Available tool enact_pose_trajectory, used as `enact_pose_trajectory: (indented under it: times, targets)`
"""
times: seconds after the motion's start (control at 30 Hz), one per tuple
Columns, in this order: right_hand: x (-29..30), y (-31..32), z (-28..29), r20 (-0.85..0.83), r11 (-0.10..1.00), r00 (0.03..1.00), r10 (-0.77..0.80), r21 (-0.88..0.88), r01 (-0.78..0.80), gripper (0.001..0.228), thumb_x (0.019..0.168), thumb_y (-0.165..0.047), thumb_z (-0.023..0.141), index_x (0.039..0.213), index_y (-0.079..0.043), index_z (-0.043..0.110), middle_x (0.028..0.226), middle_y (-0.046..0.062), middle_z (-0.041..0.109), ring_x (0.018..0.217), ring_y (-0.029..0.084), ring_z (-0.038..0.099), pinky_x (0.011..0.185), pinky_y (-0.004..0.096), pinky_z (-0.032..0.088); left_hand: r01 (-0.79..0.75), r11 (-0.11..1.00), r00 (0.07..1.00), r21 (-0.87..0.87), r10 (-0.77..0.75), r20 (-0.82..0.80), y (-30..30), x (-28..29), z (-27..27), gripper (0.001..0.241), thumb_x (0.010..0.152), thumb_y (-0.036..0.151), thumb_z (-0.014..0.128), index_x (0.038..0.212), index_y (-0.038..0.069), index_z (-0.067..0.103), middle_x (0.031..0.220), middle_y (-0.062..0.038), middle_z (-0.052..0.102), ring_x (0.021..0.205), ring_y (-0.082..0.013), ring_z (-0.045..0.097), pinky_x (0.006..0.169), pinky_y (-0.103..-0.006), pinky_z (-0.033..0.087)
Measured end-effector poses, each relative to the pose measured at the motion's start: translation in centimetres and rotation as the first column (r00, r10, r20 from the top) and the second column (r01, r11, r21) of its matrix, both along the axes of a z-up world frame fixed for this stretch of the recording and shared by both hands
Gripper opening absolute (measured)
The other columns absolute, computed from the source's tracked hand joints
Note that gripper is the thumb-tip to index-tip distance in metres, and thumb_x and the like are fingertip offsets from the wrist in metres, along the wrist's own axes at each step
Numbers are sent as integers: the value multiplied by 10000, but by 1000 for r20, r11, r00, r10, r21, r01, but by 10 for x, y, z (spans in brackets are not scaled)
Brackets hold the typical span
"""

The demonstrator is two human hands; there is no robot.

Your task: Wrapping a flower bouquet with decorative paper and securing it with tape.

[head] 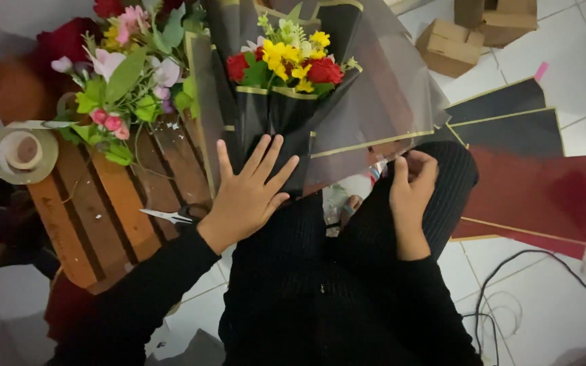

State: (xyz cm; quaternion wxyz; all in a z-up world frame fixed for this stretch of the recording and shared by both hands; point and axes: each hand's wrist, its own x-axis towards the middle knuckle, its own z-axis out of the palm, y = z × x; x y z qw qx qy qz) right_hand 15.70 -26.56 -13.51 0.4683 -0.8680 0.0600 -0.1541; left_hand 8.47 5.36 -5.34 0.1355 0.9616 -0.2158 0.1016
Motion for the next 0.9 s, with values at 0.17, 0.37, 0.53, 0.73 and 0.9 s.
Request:
enact_pose_trajectory:
  times: [0.17, 0.37, 0.53, 0.73, 0.9]
  targets:
    - [8, 0, -29, -235, 933, 971, 37, 357, 51, 328, 1021, -150, 716, 1248, 6, 539, 987, 200, 664, 891, 296, 695, 758, 379, 559, 1, 1000, 1000, 4, -1, -14, 0, 0, 0, 545, 1082, 418, 391, 1586, 213, 380, 1666, -185, 287, 1551, -360, 216, 1056, -832, -82]
    - [9, -8, -19, -171, 880, 979, 111, 474, -17, 403, 954, -23, 752, 1268, -21, 499, 850, 60, 643, 799, 161, 678, 770, 265, 529, -2, 1000, 1000, 15, 3, -18, 1, 0, 1, 551, 1080, 415, 396, 1592, 212, 371, 1671, -183, 273, 1551, -367, 210, 1051, -842, -77]
    - [11, 17, 58, -62, 822, 940, 335, 507, -259, 514, 956, -9, 728, 1394, -7, 459, 837, 71, 630, 840, 192, 683, 892, 399, 572, -3, 1000, 1000, 9, 3, -12, 1, -1, -1, 544, 1087, 430, 379, 1586, 215, 375, 1675, -178, 264, 1552, -358, 210, 1052, -844, -81]
    - [17, 96, 91, 29, 470, 635, 772, 648, -600, 759, 896, -59, 733, 1544, -44, 339, 793, 40, 669, 706, 102, 631, 727, 236, 529, 3, 1000, 1000, 19, -3, -6, 1, 0, 3, 537, 1086, 395, 419, 1578, 184, 380, 1661, -202, 266, 1531, -384, 240, 1033, -879, -19]
    - [17, 121, 81, -183, 763, 745, 641, 261, -592, 618, 933, -55, 715, 1482, -86, 432, 798, 93, 710, 646, 191, 590, 609, 298, 457, -8, 1000, 999, -7, 8, -52, 1, -1, -1, 560, 1086, 429, 366, 1593, 192, 350, 1676, -175, 256, 1552, -344, 207, 1051, -843, -99]
